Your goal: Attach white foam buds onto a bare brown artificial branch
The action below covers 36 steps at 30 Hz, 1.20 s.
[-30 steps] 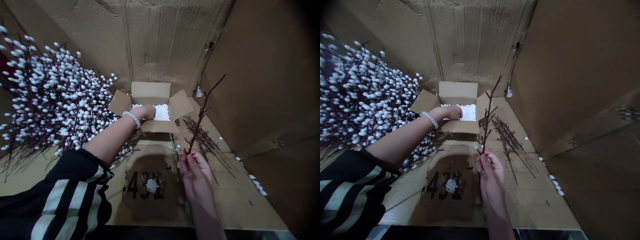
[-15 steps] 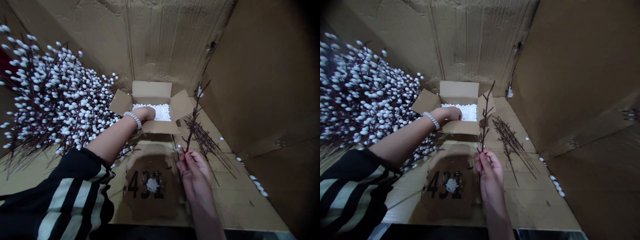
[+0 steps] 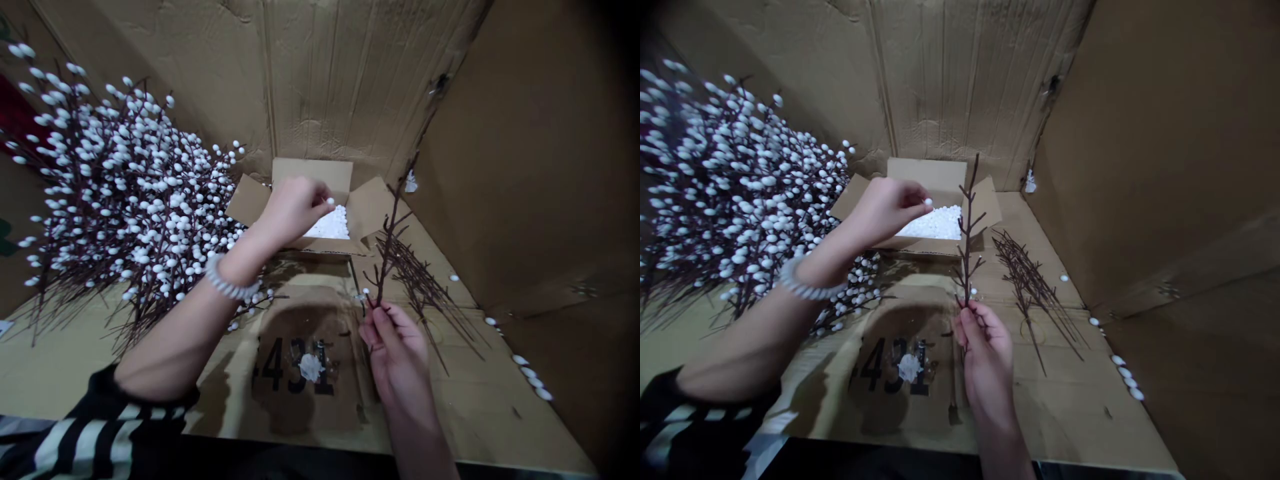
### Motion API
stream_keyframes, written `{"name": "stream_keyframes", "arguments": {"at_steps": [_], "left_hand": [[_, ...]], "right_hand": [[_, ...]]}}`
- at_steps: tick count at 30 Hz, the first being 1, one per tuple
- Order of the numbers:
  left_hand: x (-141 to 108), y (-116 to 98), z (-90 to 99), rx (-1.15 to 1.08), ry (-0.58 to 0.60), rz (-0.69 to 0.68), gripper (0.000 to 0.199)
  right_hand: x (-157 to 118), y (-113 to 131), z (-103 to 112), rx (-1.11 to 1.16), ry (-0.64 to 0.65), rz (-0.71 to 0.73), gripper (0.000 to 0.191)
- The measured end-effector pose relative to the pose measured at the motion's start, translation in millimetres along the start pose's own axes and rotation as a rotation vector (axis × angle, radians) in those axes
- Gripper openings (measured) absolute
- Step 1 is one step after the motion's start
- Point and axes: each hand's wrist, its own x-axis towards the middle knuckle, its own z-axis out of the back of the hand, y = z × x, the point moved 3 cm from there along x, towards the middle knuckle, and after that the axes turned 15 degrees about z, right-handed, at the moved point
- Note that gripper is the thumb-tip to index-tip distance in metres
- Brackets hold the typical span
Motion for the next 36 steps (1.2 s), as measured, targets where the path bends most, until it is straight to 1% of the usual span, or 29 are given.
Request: {"name": "stream_keyframes", "arguments": {"at_steps": [1,2,4,5,7,8,9,11,14,20,25,29,36], "left_hand": [[-17.4,-0.2,6.0,-0.222,-0.057,-0.027,0.020],[-35.4,1.5,7.8,-0.445,-0.062,-0.040,0.016],[-69.5,8.5,-0.5,-0.822,0.040,0.015,0.020],[-84.5,13.0,-9.0,-0.967,0.098,0.079,0.022],[-109.0,22.1,-29.0,-1.184,0.150,0.225,0.019],[-118.2,25.1,-39.3,-1.267,0.168,0.271,0.019],[-125.6,28.0,-49.0,-1.351,0.166,0.331,0.017],[-136.1,29.6,-66.2,-1.511,0.205,0.429,0.018],[-145.1,26.2,-80.9,-1.618,0.265,0.524,0.024],[-150.3,21.8,-88.4,-1.701,0.312,0.607,0.027],[-150.4,24.9,-96.0,-1.729,0.365,0.622,0.026],[-150.9,24.5,-97.6,-1.759,0.419,0.631,0.029],[-153.8,23.3,-99.6,-1.779,0.405,0.661,0.033]], "right_hand": [[-2.1,-0.2,-1.2,-0.005,0.005,0.000,0.036],[-4.7,-0.6,-2.7,-0.011,0.012,-0.001,0.036],[-10.8,-1.9,-6.8,-0.026,0.038,-0.005,0.034],[-14.0,-2.8,-9.3,-0.035,0.053,-0.006,0.033],[-19.6,-5.1,-14.2,-0.060,0.084,-0.005,0.029],[-21.7,-6.4,-16.5,-0.073,0.097,-0.002,0.028],[-23.2,-7.7,-18.3,-0.087,0.108,0.003,0.027],[-24.9,-10.7,-20.7,-0.113,0.132,0.010,0.026],[-25.0,-14.3,-20.3,-0.153,0.166,0.022,0.024],[-23.9,-14.1,-18.2,-0.202,0.226,0.051,0.020],[-23.0,-8.7,-20.3,-0.221,0.255,0.082,0.018],[-23.3,-4.7,-21.0,-0.238,0.253,0.096,0.016],[-25.2,-0.1,-22.9,-0.268,0.248,0.129,0.016]]}}
